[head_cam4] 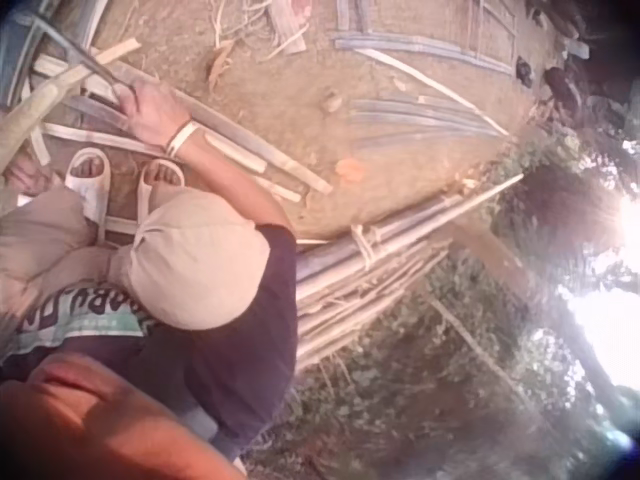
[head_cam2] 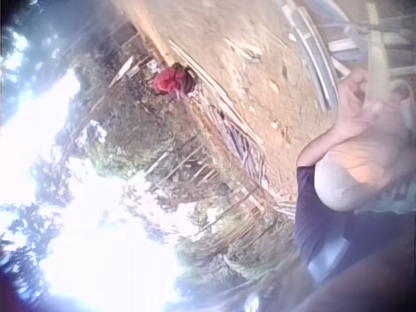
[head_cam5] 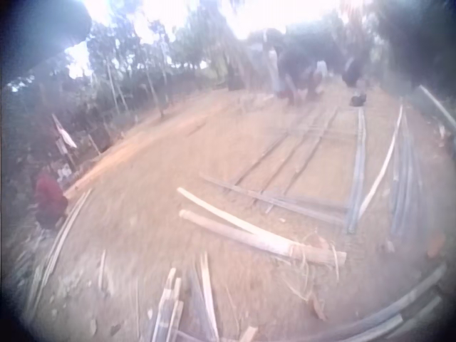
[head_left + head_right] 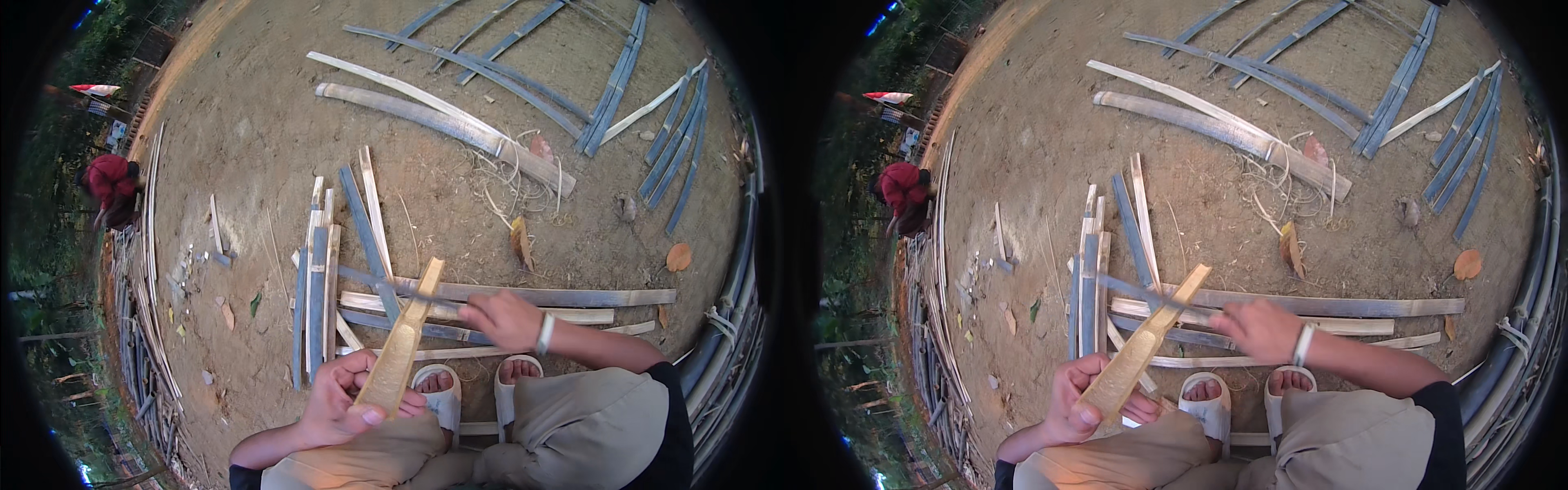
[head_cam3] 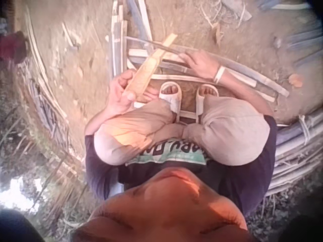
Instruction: The person sits on the ground and uses a large knife to shave and smooth a piece of bamboo. They hold the bamboo with their left hand and repeatedly scrape the surface with the knife in their right hand, occasionally turning the piece to work on different sides.
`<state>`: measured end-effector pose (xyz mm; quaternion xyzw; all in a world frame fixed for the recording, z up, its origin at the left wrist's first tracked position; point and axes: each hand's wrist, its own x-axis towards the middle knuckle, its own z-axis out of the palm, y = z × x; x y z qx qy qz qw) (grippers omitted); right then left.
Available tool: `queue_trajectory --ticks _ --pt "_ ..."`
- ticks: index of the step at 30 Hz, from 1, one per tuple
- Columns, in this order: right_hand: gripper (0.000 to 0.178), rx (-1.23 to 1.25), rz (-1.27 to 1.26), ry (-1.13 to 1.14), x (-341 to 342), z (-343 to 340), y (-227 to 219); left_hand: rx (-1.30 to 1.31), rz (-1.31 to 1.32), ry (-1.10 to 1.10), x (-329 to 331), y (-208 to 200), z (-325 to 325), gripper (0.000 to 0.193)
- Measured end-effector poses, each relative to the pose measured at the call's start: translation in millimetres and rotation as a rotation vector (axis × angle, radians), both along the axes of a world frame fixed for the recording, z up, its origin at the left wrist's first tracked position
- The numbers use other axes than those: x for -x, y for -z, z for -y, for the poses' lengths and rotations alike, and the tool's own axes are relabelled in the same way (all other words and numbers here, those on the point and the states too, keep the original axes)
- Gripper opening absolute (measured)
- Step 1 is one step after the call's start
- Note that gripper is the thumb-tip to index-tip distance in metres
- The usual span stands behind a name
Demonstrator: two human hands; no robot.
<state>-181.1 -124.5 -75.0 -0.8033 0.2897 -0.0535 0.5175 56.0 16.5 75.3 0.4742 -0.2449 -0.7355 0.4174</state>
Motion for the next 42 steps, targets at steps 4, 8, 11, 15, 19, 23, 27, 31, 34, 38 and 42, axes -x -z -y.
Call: queue_trajectory --ticks 4,8,11,15,19,23,27,31,34,38,42 --pt "0.050 -0.040 -0.051 0.034 10 -6 21 -0.008 0.017 -0.012 -4 6 -5 0.061" --pt "0.051 -0.127 -0.006 -0.062 12 -18 -13 -0.075 0.046 -0.027 -10 3 -16 0.069" --pt "0.051 0.024 -0.180 0.121 13 -1 57 -0.156 0.138 -0.127 2 -5 -9 0.085" --pt "0.050 -0.076 -0.017 0.052 14 -18 20 -0.147 0.160 -0.174 2 1 -19 0.084" --pt "0.052 -0.038 0.001 0.137 18 -24 38 -0.094 0.184 -0.212 -2 6 -11 0.083" --pt "0.052 -0.077 -0.117 0.147 17 -15 52 -0.057 0.197 -0.246 1 5 -13 0.083" --pt "0.053 -0.182 -0.032 0.059 15 -28 5 -0.022 0.206 -0.280 -6 13 -17 0.083" --pt "0.052 -0.049 -0.135 0.200 9 -14 50 -0.013 0.208 -0.310 -7 12 -18 0.081" --pt "0.053 -0.076 -0.174 0.114 13 -20 24 -0.007 0.203 -0.339 -11 16 -24 0.080" --pt "0.054 -0.068 -0.194 0.185 25 -16 65 -0.001 0.212 -0.416 -16 22 -26 0.079" --pt "0.056 -0.046 -0.199 0.189 43 -27 66 -0.025 0.118 -0.411 -26 26 -34 0.081"
